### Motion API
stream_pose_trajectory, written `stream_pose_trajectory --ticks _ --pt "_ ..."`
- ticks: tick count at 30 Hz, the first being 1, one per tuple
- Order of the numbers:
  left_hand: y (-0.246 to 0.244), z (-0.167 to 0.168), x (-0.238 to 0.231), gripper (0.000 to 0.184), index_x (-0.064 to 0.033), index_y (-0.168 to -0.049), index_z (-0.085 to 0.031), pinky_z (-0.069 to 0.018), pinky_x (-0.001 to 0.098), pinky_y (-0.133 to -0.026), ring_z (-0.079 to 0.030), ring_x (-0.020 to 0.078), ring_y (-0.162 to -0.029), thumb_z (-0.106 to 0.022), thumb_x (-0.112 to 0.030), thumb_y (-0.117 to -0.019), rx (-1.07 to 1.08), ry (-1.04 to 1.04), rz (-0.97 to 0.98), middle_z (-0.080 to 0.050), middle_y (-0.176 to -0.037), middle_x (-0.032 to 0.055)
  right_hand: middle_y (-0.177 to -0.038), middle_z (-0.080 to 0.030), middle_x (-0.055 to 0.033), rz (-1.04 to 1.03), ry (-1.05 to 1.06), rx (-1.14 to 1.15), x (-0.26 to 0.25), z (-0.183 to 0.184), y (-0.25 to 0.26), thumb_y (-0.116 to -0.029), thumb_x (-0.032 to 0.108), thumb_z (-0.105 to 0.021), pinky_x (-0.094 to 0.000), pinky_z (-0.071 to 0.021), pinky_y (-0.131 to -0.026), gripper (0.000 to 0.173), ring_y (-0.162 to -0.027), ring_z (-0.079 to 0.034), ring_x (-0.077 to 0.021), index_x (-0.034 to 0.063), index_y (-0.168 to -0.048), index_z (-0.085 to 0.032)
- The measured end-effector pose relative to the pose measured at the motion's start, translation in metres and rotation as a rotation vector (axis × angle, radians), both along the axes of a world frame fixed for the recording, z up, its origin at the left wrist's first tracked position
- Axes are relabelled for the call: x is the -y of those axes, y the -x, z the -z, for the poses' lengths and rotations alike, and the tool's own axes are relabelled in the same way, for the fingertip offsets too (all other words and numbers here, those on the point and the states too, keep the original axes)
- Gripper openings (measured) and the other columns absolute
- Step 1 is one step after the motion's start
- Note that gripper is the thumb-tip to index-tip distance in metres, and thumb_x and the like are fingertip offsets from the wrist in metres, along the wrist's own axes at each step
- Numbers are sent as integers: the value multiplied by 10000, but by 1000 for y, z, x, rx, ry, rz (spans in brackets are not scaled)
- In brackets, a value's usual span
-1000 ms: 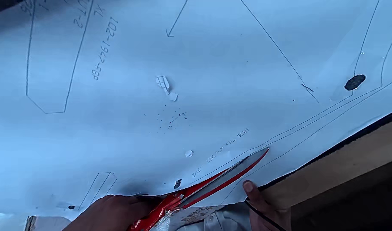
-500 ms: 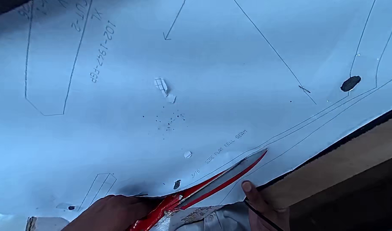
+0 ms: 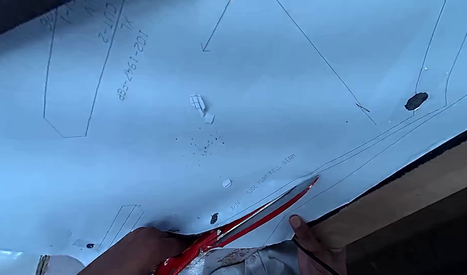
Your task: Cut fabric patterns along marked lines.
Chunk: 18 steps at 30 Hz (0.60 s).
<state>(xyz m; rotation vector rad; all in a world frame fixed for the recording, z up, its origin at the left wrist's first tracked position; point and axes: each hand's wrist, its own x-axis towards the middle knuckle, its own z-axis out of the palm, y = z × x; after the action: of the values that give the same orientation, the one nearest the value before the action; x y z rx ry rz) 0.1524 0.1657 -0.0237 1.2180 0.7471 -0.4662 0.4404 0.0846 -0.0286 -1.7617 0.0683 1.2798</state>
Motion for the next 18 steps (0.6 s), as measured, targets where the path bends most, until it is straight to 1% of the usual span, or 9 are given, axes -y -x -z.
stream_pose_trajectory --ticks 2,5,8,13,15,18 --pt "0 -1 2 146 40 -949 -732 -527 612 -618 -697 412 -701 -734 -69 -852 -5 -7 1 -711 -804 224 -955 -786 -19 -2 0 0 0 0 0 -764 -25 -859 -295 -643 -844 348 -896 -762 -107 66 -1057 -694" --pt "-2 -3 4 120 39 -913 -724 -516 607 -598 -689 409 -679 -735 -62 -848 -24 -28 -1 -701 -775 221 -945 -785 -24 4 6 -4 0 0 0 -764 -31 -856 -293 -646 -835 350 -892 -763 -110 62 -1055 -684" --pt "-3 -4 4 132 34 -928 -730 -520 609 -603 -691 408 -683 -740 -70 -847 -33 -37 0 -708 -791 220 -941 -782 -30 18 7 -9 0 0 0 -759 -39 -857 -298 -647 -828 357 -885 -763 -115 53 -1055 -679" --pt "-2 0 8 113 20 -889 -732 -515 554 -559 -676 359 -628 -736 -85 -846 -23 -77 -15 -700 -752 194 -938 -781 -40 24 -1 -13 1 2 0 -752 -33 -865 -314 -648 -833 352 -883 -763 -125 52 -1045 -690" --pt "-2 0 8 117 25 -886 -729 -510 553 -555 -672 359 -626 -734 -84 -844 -10 -80 -25 -697 -749 197 -939 -780 -35 13 -4 -9 1 2 -1 -752 -22 -869 -307 -646 -838 357 -890 -761 -119 54 -1050 -688" --pt "-1 -3 5 155 45 -948 -732 -539 603 -635 -706 399 -718 -731 -83 -859 -16 -38 -9 -726 -843 227 -941 -777 -42 9 -20 -23 1 3 -1 -755 -20 -868 -307 -643 -844 363 -891 -759 -119 45 -1056 -678"
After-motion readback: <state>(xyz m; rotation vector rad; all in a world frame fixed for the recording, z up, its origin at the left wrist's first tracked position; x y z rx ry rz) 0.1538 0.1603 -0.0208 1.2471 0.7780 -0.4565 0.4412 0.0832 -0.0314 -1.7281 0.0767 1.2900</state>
